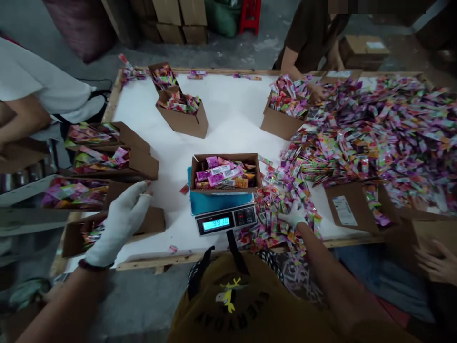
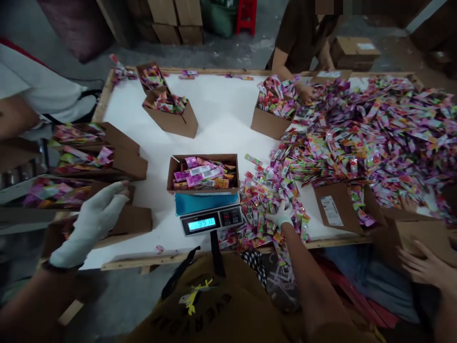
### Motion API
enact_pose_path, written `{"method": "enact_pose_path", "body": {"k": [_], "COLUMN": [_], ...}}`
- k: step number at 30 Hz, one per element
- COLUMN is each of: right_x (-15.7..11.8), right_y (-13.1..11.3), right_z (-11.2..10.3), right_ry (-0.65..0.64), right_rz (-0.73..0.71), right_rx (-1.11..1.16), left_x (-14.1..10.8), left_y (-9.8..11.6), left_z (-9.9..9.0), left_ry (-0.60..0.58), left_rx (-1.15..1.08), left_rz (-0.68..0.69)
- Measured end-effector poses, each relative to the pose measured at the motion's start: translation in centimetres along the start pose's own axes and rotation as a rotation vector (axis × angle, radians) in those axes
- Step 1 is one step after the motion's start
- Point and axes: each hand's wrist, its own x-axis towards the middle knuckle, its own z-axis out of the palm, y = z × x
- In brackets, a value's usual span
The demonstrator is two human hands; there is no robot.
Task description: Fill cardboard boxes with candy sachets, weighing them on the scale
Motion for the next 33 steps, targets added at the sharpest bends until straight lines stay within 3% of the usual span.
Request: {"method": "enact_pose_path", "body": {"k": [4,8,12,16,19,22,27,30,33], "right_x": [1.4,3.6,3.9,1.8,-1.2,-4.2,-5.5,-5.2,-5.3], "right_y": [-2.0,-3.7,-3.9,-4.7,-7.3,-12.0,-19.1,-19.9,-18.9], "right_z": [1.5,-1.0,-5.7,-12.7,-18.2,-21.3,-20.4,-19.6,-19.6], "right_ry": [-0.04,-0.04,-0.062,-0.069,-0.062,-0.108,-0.21,-0.26,-0.223], "right_rz": [-0.125,-0.27,-0.368,-0.476,-0.701,-0.927,-1.142,-1.13,-1.055], "right_rx": [-0.039,-0.076,-0.102,-0.081,0.051,0.181,0.171,0.177,0.22], "left_x": [1.0,1.5,1.3,0.8,0.6,0.7,-0.1,-1.7,-3.3], "left_y": [2.9,5.5,5.7,3.6,1.8,0.9,0.4,-1.1,-3.3], "left_z": [0.6,1.4,1.8,1.8,1.9,2.2,2.2,1.6,1.3], "left_ry": [-0.048,-0.085,-0.103,-0.131,-0.132,-0.135,-0.165,-0.215,-0.255], "left_rx": [-0.195,-0.216,-0.166,-0.17,-0.148,-0.162,-0.217,-0.219,-0.214], "left_rz": [-0.03,0.06,0.072,0.044,0.006,-0.018,-0.009,-0.033,-0.103]}}
